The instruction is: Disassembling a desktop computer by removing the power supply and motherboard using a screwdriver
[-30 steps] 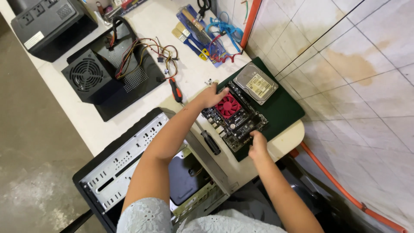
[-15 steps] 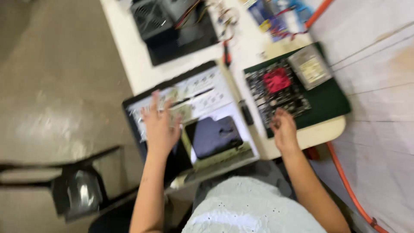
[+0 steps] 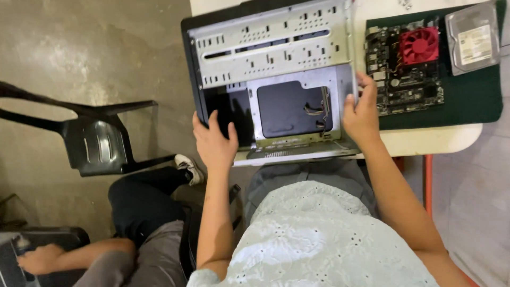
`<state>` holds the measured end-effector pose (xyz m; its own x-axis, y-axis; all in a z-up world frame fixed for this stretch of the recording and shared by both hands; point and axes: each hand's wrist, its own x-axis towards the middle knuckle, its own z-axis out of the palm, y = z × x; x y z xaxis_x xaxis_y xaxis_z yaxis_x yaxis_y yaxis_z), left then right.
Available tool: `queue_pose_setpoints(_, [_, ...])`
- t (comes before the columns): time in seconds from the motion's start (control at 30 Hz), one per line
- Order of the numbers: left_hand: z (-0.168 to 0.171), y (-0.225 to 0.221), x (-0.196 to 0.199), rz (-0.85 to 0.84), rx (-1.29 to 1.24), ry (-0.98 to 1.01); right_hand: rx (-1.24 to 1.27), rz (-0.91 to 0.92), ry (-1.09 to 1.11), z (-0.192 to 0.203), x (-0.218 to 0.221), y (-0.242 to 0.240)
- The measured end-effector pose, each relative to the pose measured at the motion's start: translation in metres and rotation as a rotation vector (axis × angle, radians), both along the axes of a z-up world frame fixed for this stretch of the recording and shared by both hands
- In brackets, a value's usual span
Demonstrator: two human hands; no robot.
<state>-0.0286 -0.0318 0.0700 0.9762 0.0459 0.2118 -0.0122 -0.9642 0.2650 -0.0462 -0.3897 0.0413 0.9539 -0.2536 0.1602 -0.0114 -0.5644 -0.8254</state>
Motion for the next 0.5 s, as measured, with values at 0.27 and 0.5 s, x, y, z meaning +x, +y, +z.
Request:
queue_pose_setpoints(0.27, [-0.011,0.021,0.021,-0.027,0.011,0.007,0.133,-0.041,0.456,0.05,-0.007,0.027])
queue_pose_setpoints(0.5, [0.011,0.041,0.031,0.163,-0.356,0.159,0.06,-0.111,0.445,0.036,-0.025,0.041])
